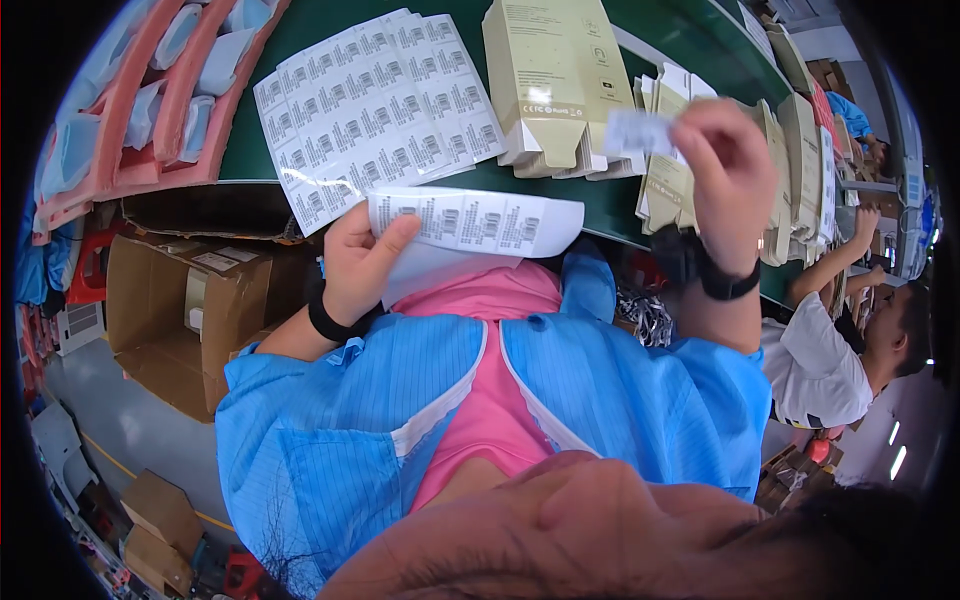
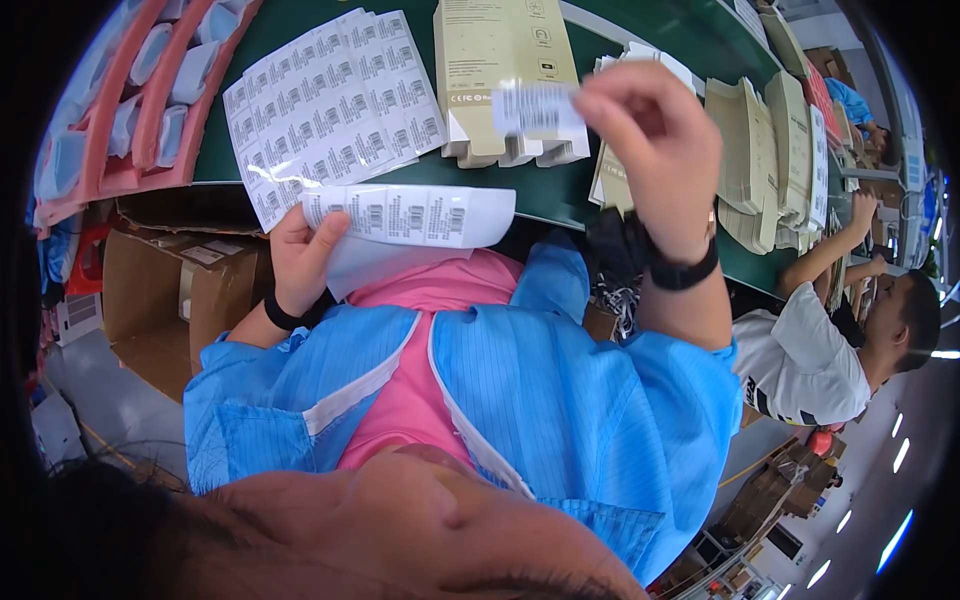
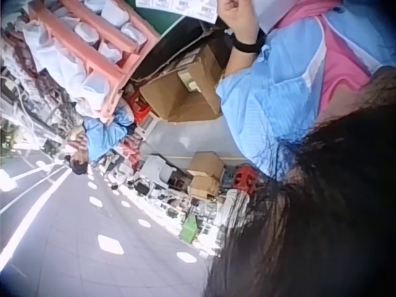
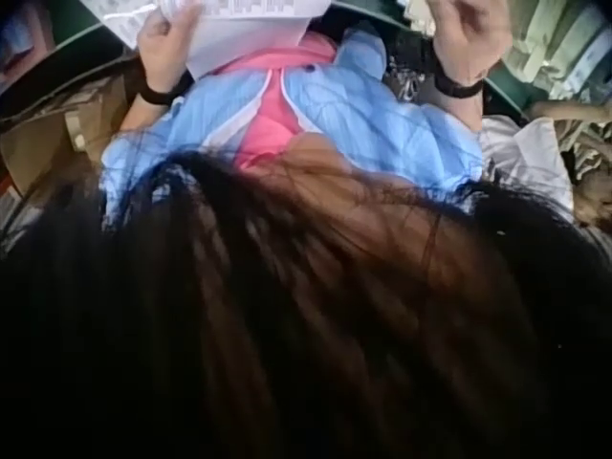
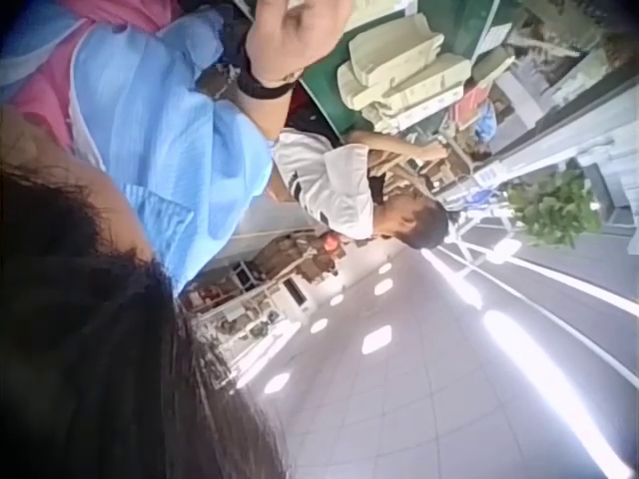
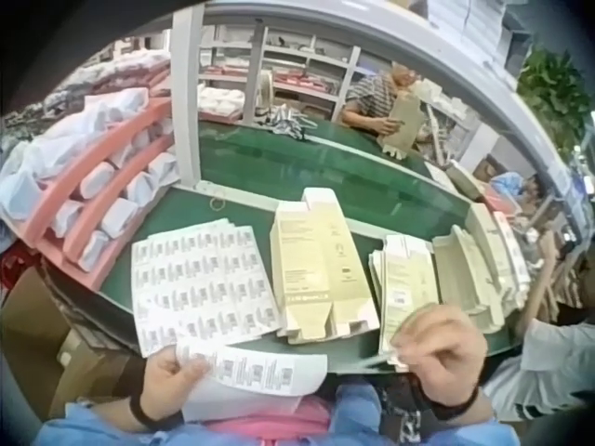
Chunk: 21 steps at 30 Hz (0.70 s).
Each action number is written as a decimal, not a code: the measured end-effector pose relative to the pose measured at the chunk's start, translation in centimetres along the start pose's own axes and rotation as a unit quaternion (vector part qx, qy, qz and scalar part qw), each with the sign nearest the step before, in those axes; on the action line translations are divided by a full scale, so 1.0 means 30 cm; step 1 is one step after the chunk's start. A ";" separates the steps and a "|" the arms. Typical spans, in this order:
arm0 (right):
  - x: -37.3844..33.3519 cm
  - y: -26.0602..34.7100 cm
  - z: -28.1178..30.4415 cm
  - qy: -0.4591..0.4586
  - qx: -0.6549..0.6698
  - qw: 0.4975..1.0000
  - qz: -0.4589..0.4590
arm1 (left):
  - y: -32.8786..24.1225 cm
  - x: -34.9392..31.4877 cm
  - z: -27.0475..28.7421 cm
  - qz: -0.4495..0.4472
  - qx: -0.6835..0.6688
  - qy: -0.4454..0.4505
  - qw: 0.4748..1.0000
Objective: The person peels labels from a sheet and presses them onto cardboard boxes one at a time, stacking the finished boxes on the table.
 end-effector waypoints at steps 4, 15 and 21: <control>0.097 -0.207 -0.054 0.008 0.105 0.979 -0.174 | 0.020 -0.004 -0.002 -0.029 0.010 0.024 0.999; 0.130 -0.424 -0.154 0.124 0.084 0.939 -0.308 | 0.043 0.001 0.022 -0.011 0.017 0.056 0.998; 0.124 -0.430 -0.168 0.136 0.040 0.943 -0.303 | 0.049 0.008 0.032 0.003 0.011 0.059 0.998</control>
Point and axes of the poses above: each hand's wrist, its own x-axis towards the middle knuckle, its own z-axis out of the back of the hand, y = z × x, the point moved 3 cm from there along x, towards the middle knuckle, and after that the axes turned 14 degrees about z, right-handed, at the moved point
